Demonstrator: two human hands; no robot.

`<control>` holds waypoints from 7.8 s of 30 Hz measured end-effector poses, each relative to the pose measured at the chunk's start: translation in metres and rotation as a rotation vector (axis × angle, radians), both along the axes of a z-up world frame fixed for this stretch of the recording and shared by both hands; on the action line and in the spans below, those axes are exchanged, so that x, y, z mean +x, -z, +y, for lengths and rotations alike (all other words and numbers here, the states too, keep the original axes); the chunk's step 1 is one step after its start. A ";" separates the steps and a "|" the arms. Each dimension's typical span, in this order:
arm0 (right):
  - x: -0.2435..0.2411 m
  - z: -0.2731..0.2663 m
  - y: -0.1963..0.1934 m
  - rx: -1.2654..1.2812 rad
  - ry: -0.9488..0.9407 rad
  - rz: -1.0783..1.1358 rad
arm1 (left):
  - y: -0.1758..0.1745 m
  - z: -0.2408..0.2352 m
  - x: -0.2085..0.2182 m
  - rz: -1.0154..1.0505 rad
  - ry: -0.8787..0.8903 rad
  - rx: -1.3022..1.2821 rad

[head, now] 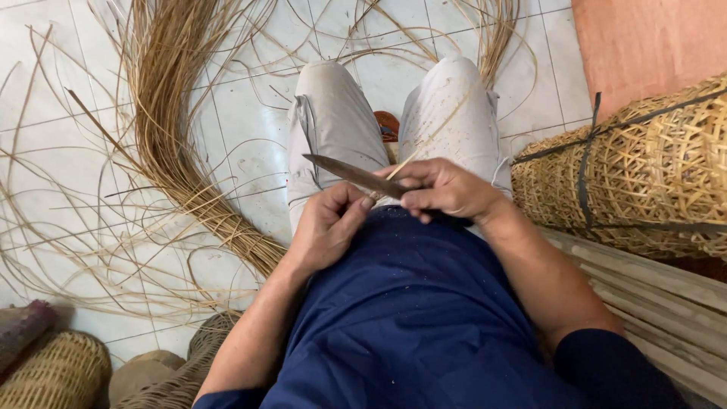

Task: The person sits on the floor and uses a knife to shave thin strips from a bamboo rod. They hold the rod with one hand and draw the knife along its length to remove outer layers, repeating the motion across the rod.

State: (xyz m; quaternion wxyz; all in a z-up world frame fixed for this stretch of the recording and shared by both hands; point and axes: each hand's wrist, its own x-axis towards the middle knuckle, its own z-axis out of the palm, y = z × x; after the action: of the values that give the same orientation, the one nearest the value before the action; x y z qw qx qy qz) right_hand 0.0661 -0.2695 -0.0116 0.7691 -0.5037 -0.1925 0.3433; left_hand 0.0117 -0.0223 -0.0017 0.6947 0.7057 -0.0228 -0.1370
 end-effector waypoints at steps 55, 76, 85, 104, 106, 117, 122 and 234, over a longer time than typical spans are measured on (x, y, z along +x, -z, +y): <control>0.064 -0.091 -0.006 0.016 0.413 -0.021 | -0.004 0.063 -0.043 0.010 0.020 0.130; -0.001 -0.005 -0.043 -0.149 0.441 -0.434 | -0.038 0.007 0.032 -0.251 0.214 0.250; -0.021 -0.037 -0.105 -0.451 -0.240 -0.379 | -0.143 0.037 0.028 -0.851 -0.141 0.438; -0.005 -0.114 -0.064 -0.361 0.269 -0.358 | -0.063 0.047 0.013 -0.215 -0.008 0.475; -0.013 -0.101 -0.061 -0.244 0.248 -0.306 | -0.051 0.035 0.007 -0.209 -0.078 0.406; -0.018 -0.011 -0.032 -0.069 0.124 -0.184 | -0.034 0.000 -0.007 -0.373 0.010 0.400; -0.022 -0.003 -0.040 -0.070 0.056 -0.155 | -0.057 -0.013 -0.002 -0.269 0.045 0.235; -0.019 -0.009 0.003 -0.005 0.154 -0.077 | -0.054 -0.009 0.011 -0.185 0.166 0.241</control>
State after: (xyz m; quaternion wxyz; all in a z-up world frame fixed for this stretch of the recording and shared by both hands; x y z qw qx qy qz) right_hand 0.0466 -0.2782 -0.0143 0.7839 -0.5318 -0.1816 0.2641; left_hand 0.0229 -0.0315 0.0519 0.5861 0.7893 -0.1284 -0.1301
